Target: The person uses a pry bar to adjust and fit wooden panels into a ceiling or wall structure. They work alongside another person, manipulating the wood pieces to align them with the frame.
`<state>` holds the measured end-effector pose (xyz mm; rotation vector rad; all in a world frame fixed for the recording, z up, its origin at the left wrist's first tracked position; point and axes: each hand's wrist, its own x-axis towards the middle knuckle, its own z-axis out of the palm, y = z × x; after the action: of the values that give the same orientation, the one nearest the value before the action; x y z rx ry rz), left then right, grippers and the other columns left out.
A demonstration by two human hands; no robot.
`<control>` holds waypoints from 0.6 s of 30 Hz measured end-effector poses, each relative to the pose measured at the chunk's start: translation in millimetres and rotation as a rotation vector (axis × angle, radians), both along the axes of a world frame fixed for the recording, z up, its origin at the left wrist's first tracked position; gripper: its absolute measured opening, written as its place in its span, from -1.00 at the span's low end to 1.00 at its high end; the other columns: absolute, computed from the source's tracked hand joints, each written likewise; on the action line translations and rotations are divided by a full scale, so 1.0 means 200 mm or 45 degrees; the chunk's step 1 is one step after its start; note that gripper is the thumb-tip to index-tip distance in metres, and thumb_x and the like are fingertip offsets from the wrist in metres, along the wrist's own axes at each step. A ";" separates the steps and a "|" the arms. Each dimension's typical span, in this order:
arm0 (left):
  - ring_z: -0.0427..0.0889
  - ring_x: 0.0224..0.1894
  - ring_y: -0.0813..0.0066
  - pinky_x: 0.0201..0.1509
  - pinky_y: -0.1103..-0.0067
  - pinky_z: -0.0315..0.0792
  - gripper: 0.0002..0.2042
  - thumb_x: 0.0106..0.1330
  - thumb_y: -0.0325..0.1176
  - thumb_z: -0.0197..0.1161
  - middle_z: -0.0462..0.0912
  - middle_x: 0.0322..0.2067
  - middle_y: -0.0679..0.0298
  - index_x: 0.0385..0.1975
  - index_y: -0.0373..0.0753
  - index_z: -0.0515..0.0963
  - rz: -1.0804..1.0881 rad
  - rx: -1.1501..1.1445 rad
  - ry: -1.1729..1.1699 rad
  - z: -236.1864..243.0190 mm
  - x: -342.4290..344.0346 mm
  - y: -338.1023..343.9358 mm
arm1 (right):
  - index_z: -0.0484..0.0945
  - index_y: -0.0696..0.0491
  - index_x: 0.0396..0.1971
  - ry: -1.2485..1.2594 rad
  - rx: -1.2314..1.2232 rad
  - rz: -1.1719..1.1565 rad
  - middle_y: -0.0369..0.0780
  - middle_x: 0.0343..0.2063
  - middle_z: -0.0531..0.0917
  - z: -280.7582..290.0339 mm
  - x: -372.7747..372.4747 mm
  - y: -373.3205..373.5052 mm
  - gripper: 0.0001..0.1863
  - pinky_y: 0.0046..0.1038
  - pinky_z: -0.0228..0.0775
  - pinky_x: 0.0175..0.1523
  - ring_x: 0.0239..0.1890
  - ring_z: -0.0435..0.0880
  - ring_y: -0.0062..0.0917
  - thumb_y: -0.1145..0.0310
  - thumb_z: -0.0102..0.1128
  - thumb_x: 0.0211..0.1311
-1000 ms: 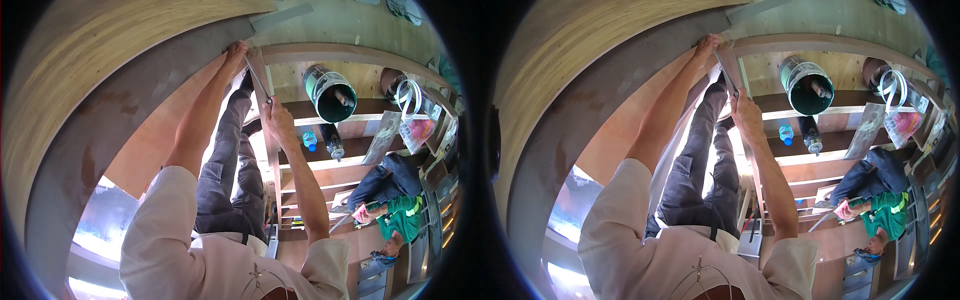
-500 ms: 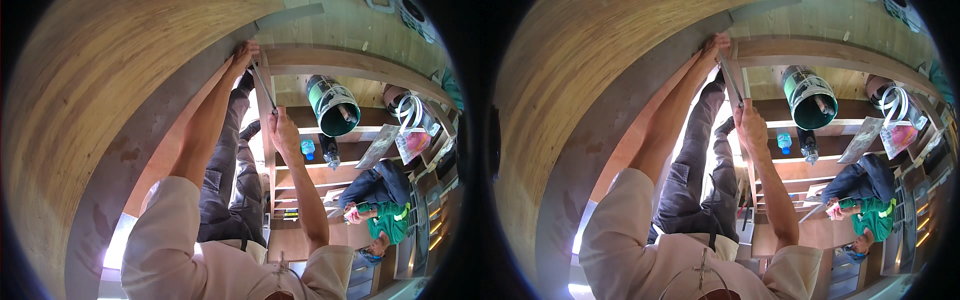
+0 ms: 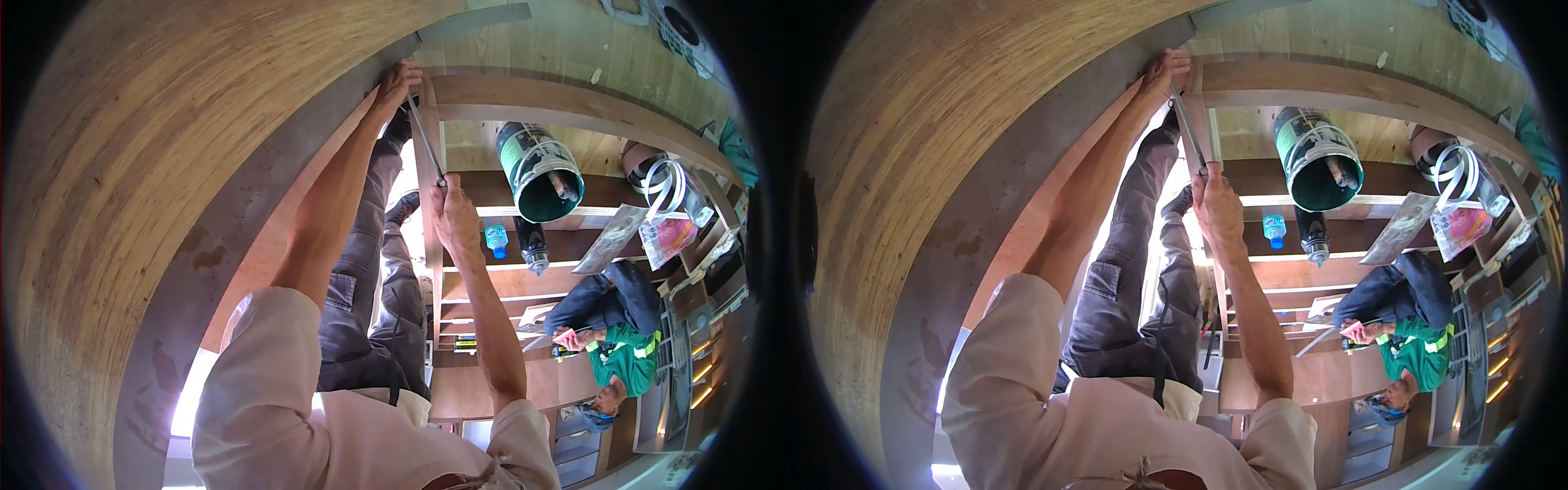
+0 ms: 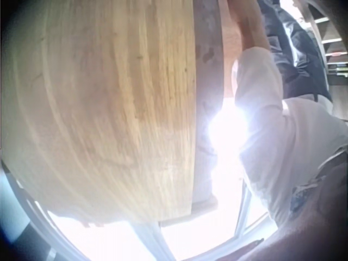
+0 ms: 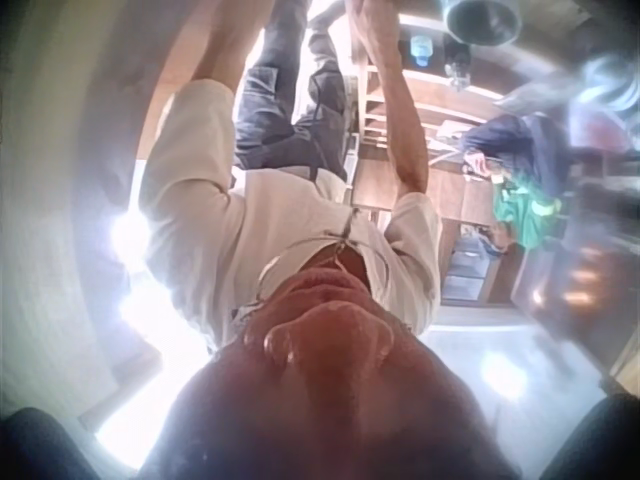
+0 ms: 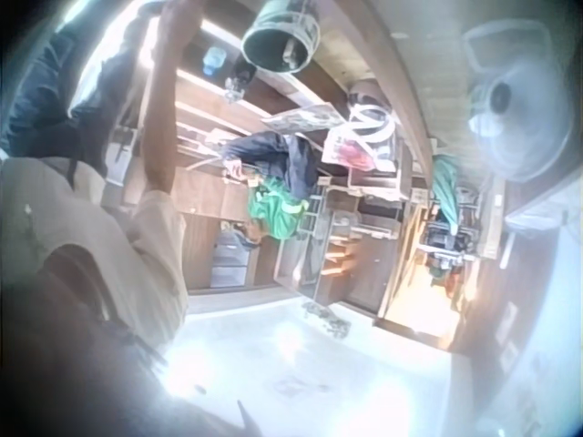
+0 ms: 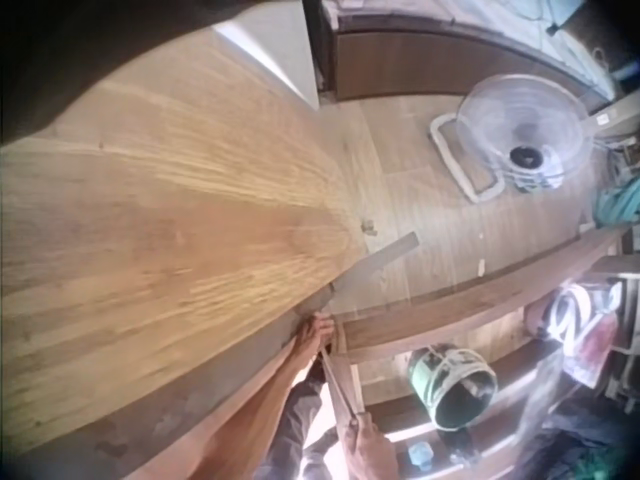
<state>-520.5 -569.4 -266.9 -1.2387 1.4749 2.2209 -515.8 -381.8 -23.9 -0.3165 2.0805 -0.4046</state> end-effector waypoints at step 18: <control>0.53 0.04 0.18 0.13 0.36 0.34 -0.36 0.46 0.12 -0.37 0.53 -0.03 -0.04 0.12 -0.39 0.34 -0.049 -0.072 -0.034 0.07 -0.04 0.00 | 0.23 0.06 -0.14 -0.020 -0.072 -0.113 0.04 -0.52 0.60 -0.03 0.01 0.02 -0.75 0.01 0.40 -0.42 -0.47 0.59 0.07 0.23 -0.04 0.37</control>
<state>-529.2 -569.3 -252.1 -1.2409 1.5482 2.1444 -514.2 -378.5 -30.7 -0.2538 2.0758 -0.5183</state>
